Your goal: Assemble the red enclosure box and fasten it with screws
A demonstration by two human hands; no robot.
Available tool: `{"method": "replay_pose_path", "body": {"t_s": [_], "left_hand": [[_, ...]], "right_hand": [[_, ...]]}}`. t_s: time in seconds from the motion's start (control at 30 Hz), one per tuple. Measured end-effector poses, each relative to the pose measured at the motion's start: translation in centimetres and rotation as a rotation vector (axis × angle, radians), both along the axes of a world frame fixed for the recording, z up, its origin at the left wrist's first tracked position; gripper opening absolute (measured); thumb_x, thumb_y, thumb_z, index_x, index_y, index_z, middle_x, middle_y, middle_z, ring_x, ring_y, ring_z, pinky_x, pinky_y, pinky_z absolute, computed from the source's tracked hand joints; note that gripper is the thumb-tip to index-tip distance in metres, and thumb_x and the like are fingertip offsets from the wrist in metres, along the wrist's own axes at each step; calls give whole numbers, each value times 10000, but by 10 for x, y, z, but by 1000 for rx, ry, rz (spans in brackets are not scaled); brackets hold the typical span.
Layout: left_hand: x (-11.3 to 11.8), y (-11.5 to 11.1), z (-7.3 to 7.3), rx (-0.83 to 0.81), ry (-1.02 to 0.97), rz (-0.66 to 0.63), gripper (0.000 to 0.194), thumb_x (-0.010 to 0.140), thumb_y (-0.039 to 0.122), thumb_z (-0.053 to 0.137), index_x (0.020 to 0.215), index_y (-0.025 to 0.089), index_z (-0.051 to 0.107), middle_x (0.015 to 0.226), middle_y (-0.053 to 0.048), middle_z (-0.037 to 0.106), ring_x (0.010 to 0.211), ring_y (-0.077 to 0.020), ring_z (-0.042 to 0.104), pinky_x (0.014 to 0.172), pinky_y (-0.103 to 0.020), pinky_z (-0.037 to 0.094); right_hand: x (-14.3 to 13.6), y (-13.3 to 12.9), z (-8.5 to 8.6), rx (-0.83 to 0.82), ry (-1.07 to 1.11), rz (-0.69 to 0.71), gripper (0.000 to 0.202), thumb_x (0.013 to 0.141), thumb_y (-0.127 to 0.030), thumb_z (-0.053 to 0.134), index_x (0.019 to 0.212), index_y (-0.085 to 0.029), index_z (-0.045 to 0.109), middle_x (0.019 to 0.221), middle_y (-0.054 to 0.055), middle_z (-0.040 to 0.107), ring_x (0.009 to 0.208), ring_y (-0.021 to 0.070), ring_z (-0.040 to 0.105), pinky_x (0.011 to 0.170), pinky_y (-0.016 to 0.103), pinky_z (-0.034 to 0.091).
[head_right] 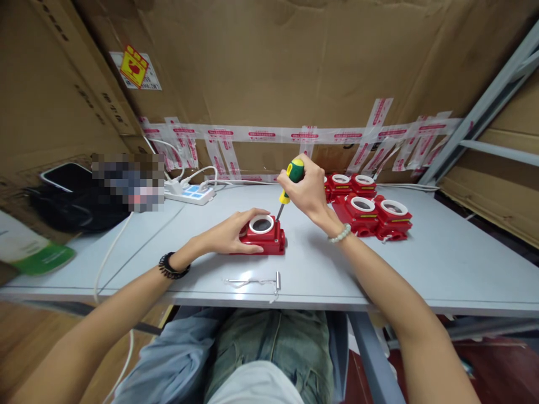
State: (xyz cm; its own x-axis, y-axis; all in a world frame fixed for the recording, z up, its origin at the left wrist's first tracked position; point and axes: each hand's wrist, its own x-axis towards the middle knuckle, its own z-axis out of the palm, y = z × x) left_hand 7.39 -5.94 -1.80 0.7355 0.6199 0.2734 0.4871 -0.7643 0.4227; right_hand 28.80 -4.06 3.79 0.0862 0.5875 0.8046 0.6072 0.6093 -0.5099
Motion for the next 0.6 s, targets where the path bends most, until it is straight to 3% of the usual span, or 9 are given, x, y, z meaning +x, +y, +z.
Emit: {"method": "replay_pose_path", "body": {"t_s": [0.1,0.27,0.4,0.47,0.6], "left_hand": [[0,0,0,-11,-8,1,769,748,574,693,1364,221,397,1272,-123,598,1045,-289,614,917,-427,456],[0,1,-1,-11,-23,-1,767,736,575,700,1356,226,413,1246,-114,612,1025,-286,618,895,-415,463],[0,1,-2,-12,-12,-2,755,734,574,701,1348,237,420,1244,-109,614,1023,-292,616,912,-431,451],[0,1,-1,-14,-14,-1,752,734,571,702,1348,240,422,1216,-104,626,1003,-288,619,913,-435,447],[0,1,0,-25,-10,-13,737,737,544,710,1346,241,423,1200,-98,629,973,-274,624,872,-400,463]], "right_hand": [[-2,-1,2,0,-39,-15,190,709,-237,627,670,-223,441,578,-49,479,531,106,417,544,268,376],[-12,-12,10,-22,-247,-90,142,777,-296,620,861,-225,529,610,-40,490,536,126,447,587,276,374],[-24,-18,21,-49,-423,-278,357,796,-547,620,714,-216,514,529,9,444,604,206,516,609,312,367],[-27,-16,26,-37,-448,-306,446,800,-602,600,631,-210,470,525,37,438,646,243,542,625,341,386],[-23,-11,36,-92,-517,-204,368,813,-384,657,582,-213,427,532,22,413,640,228,534,653,368,401]]}}
